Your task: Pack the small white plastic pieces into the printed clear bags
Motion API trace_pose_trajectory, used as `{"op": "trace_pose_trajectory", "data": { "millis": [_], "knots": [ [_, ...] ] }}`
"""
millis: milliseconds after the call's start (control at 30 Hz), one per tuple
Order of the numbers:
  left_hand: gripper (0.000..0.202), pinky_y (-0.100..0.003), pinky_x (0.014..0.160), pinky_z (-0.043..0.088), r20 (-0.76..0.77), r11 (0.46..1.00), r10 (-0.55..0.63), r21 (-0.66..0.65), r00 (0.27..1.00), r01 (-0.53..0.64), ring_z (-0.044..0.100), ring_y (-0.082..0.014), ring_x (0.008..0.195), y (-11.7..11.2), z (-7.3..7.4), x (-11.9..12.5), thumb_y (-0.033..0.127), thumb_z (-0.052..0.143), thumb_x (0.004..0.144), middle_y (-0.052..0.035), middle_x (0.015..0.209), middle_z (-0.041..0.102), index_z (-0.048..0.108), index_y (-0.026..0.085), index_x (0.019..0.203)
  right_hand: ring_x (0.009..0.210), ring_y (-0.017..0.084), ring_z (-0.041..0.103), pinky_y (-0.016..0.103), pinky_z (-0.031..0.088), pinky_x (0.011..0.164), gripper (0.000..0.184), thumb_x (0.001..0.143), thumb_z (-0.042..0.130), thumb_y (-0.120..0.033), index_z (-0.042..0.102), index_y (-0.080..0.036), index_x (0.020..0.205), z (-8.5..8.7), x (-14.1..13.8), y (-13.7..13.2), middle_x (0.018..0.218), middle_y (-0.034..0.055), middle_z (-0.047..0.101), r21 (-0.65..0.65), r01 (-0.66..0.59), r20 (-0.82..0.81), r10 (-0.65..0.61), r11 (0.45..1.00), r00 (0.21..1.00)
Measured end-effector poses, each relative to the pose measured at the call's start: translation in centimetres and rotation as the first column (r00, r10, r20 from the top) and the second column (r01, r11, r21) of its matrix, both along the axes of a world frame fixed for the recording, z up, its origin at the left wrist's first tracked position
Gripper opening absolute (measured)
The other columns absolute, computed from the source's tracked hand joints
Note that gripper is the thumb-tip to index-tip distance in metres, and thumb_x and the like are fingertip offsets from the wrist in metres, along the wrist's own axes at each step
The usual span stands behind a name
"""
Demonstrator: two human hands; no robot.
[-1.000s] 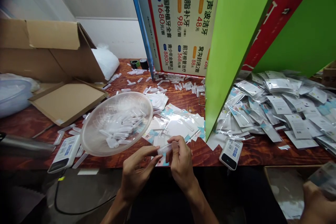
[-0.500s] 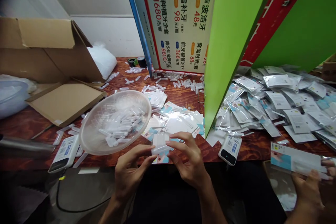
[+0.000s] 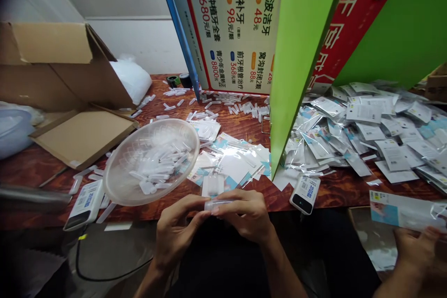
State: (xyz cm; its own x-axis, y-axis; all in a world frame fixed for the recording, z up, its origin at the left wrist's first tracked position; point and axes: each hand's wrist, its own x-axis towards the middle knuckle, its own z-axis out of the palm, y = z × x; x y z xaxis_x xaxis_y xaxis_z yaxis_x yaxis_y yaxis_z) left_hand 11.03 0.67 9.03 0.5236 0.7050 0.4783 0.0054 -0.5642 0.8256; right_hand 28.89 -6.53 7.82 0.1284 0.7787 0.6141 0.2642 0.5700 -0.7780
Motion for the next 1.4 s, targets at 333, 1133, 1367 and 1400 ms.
{"op": "trace_pose_trajectory", "data": {
  "millis": [333,1133,1367,1400],
  "knots": [
    [0.010,-0.021,0.063,0.057,0.015,1.000,-0.011,0.000,1.000,0.011,0.073,-0.0164,0.073,-0.4,0.5,0.3,0.020,0.072,0.087,-0.0047,0.083,0.077,0.074,0.019,0.097,0.085,0.021,0.071,0.034,0.060,0.071,0.032,0.090,0.068,-0.019,0.066,-0.025,0.122,-0.4,-0.4,-0.9,0.099,0.0088,0.072,-0.160,-0.045,-0.134,0.023,0.986,0.991],
    [0.016,-0.021,0.075,0.060,0.072,0.979,0.123,-0.171,0.990,-0.109,0.073,-0.0168,0.086,0.1,-0.7,-0.2,0.021,0.074,0.087,-0.0057,0.095,0.076,0.076,0.020,0.103,0.052,0.015,0.053,0.027,0.040,0.051,0.056,0.100,0.053,-0.045,0.055,-0.020,0.049,-2.7,0.5,-1.0,0.045,0.0002,0.047,-0.203,0.272,-0.337,-0.328,0.941,0.882],
    [0.013,-0.021,0.067,0.057,0.034,0.962,0.120,-0.252,0.992,-0.108,0.072,-0.0166,0.077,0.0,-1.2,-0.5,0.025,0.076,0.085,-0.0049,0.087,0.075,0.076,0.018,0.095,0.098,0.023,0.063,0.037,0.054,0.083,0.031,0.081,0.079,-0.026,0.071,-0.027,0.111,-0.7,-0.5,-0.4,0.104,0.0075,0.065,-0.091,0.287,-0.195,-0.299,0.954,0.934],
    [0.012,-0.022,0.068,0.057,0.032,0.961,0.112,-0.257,0.993,-0.100,0.072,-0.0170,0.077,0.0,-1.3,-0.5,0.025,0.076,0.085,-0.0052,0.086,0.075,0.076,0.018,0.095,0.104,0.024,0.063,0.037,0.055,0.086,0.043,0.078,0.082,-0.025,0.069,-0.028,0.120,-0.5,-0.7,-0.3,0.111,0.0083,0.065,-0.092,0.271,-0.142,-0.282,0.958,0.949]
  ]
}}
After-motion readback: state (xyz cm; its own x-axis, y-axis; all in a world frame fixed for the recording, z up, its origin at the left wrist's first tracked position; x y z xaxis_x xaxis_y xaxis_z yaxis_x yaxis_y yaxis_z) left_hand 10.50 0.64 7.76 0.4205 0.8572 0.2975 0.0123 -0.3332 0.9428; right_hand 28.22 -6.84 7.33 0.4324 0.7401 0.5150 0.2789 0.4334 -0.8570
